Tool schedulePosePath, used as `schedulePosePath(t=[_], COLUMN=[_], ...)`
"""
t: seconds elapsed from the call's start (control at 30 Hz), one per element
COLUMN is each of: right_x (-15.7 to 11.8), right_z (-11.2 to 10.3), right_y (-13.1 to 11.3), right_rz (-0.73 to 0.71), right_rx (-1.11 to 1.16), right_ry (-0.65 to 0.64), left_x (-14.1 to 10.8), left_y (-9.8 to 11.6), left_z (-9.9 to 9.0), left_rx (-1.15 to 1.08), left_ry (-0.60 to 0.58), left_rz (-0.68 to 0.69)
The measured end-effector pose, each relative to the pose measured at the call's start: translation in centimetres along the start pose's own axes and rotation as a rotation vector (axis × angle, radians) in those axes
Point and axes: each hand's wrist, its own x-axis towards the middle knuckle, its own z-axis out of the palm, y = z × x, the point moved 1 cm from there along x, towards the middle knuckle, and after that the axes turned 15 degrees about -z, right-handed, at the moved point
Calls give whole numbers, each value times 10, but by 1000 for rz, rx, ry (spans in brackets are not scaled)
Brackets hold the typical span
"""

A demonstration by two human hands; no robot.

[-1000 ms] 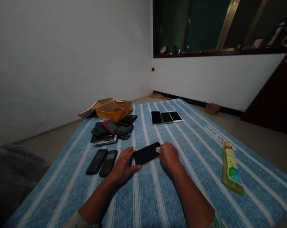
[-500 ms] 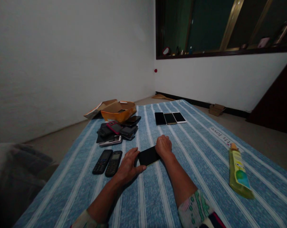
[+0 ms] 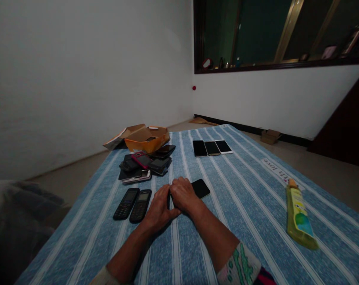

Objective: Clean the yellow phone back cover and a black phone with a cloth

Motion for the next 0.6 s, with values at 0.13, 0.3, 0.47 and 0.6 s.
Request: schedulePosePath(t=[0.13, 0.3, 0.47, 0.6], right_x=[-1, -11, -12, -8], right_z=[-1, 0, 3, 5], right_y=[4, 17, 14, 10], right_rz=[48, 181, 118, 58], right_rx=[-5, -30, -22, -7], right_ry=[-8, -4, 11, 28], left_x=[-1, 0, 1, 2], left_y=[3, -2, -5, -3], left_z=[-3, 1, 2, 0], left_rx=[1, 59, 59, 38], left_ry=[-14, -56, -49, -43], left_rz=[-31, -62, -57, -25])
